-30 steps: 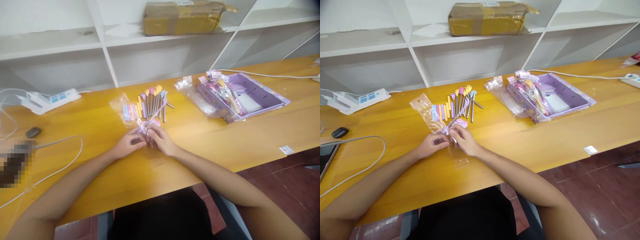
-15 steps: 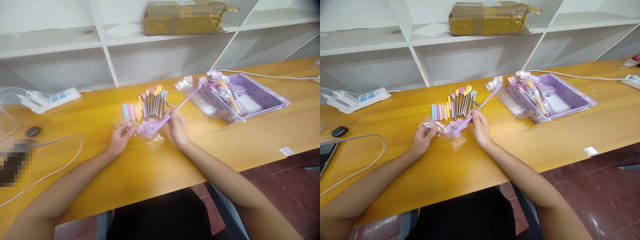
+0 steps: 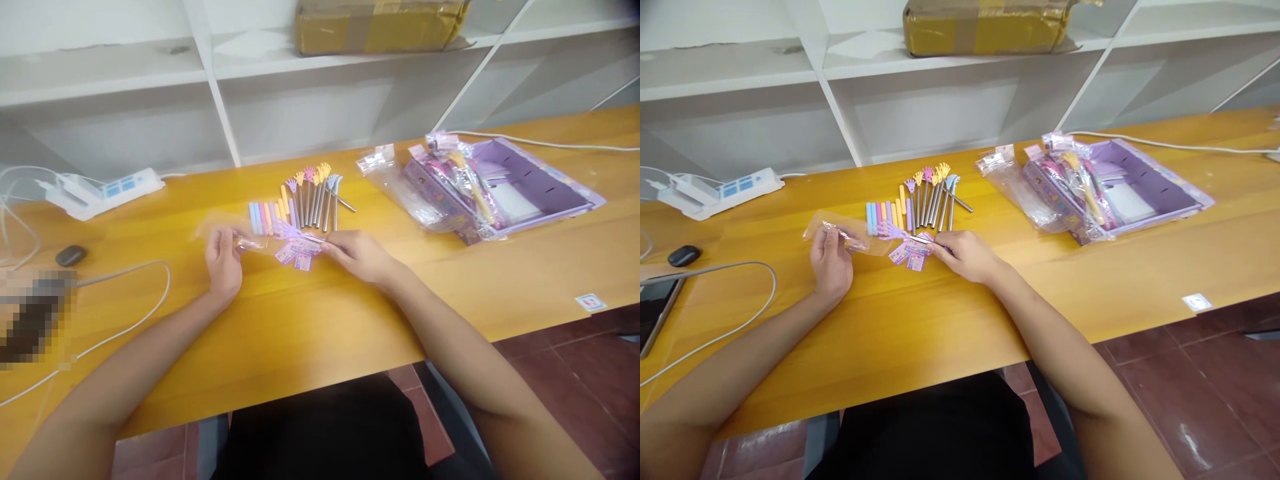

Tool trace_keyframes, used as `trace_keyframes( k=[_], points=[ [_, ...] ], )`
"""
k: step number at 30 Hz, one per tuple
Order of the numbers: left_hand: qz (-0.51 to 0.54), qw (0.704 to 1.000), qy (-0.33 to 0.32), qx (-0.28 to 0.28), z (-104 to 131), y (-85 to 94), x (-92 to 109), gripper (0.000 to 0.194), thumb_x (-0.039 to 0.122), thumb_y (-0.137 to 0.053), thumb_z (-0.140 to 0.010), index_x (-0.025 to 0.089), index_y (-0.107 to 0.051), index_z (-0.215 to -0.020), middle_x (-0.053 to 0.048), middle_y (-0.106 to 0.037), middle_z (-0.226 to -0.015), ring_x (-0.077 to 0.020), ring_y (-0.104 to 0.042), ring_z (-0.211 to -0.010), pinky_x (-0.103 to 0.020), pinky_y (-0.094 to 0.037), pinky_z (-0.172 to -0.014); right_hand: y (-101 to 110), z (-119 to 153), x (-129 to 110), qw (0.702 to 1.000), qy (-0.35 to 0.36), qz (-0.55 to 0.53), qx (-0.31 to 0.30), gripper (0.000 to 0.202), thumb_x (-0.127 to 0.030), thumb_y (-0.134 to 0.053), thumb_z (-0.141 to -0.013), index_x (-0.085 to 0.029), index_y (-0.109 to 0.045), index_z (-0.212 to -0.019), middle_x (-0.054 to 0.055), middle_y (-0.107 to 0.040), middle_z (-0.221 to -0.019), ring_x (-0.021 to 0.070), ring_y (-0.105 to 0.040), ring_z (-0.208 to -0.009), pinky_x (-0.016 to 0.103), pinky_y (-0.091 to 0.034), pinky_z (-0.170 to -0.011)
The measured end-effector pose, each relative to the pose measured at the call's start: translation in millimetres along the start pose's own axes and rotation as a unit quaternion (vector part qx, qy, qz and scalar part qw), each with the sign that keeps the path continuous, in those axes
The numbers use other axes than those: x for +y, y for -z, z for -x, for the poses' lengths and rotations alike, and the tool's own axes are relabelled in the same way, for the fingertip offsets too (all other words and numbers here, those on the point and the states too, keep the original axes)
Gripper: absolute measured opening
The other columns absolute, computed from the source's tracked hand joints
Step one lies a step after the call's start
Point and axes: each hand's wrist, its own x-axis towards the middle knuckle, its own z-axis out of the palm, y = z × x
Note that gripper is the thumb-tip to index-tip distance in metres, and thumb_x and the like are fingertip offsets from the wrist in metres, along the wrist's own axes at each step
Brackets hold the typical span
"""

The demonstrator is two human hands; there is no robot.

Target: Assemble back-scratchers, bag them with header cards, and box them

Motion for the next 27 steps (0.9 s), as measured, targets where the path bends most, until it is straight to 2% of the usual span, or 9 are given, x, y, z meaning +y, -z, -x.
trace_keyframes(
  k=[5,8,13,23,27],
  points=[
    [0.04,0.998,0.028,0.025,1.4,-2.9,-1.1,0.039,0.053,-0.089,-0.087,0.023,-0.063,-0.085,0.002,-0.066,-0.083,-0.013,-0.065,-0.072,-0.022,-0.052,-0.056,-1.5,-1.1,0.7,0.999,-0.011,0.008,-0.034,0.052,-0.054,-0.043,-0.117,-0.017,-0.065,-0.088,0.008,-0.071,-0.087,0.0169,-0.06,-0.075,0.03,-0.035,-0.072],
    [0.041,0.998,0.04,0.017,2.2,-4.7,-0.8,0.04,0.054,-0.091,-0.085,0.023,-0.064,-0.084,0.003,-0.063,-0.078,-0.0116,-0.061,-0.067,-0.022,-0.054,-0.055,-2.3,-1.5,-1.3,0.999,-0.007,0.005,-0.038,0.052,-0.053,-0.043,-0.117,-0.016,-0.065,-0.087,0.007,-0.07,-0.086,0.0159,-0.058,-0.074,0.029,-0.034,-0.072],
    [0.039,0.997,0.066,-0.003,3.7,-6.1,1.4,0.044,0.056,-0.094,-0.081,0.022,-0.066,-0.086,0.001,-0.069,-0.085,-0.0119,-0.067,-0.077,-0.019,-0.057,-0.059,-2.4,-1.6,-3.8,0.999,0.007,-0.011,-0.04,0.054,-0.054,-0.04,-0.117,-0.016,-0.063,-0.086,0.007,-0.068,-0.084,0.0154,-0.056,-0.073,0.029,-0.035,-0.072],
    [0.033,0.995,0.09,0.03,2.9,-5.2,1.4,0.028,0.046,-0.082,-0.095,0.026,-0.064,-0.09,0.0,-0.072,-0.088,-0.0155,-0.073,-0.081,-0.025,-0.061,-0.064,-1.1,-1.4,-2.1,0.998,0.008,-0.014,-0.063,0.054,-0.054,-0.038,-0.118,-0.017,-0.063,-0.087,0.008,-0.069,-0.085,0.0173,-0.058,-0.075,0.03,-0.036,-0.074],
    [0.029,0.993,0.112,-0.004,6.9,-6.9,1.9,0.033,0.05,-0.081,-0.096,0.024,-0.062,-0.091,0.0,-0.071,-0.085,-0.015,-0.073,-0.079,-0.025,-0.061,-0.065,-5.3,-2.4,-3.0,0.998,0.007,-0.018,-0.058,0.055,-0.055,-0.037,-0.118,-0.017,-0.062,-0.086,0.009,-0.07,-0.087,0.0176,-0.058,-0.077,0.03,-0.037,-0.075]
  ],
)
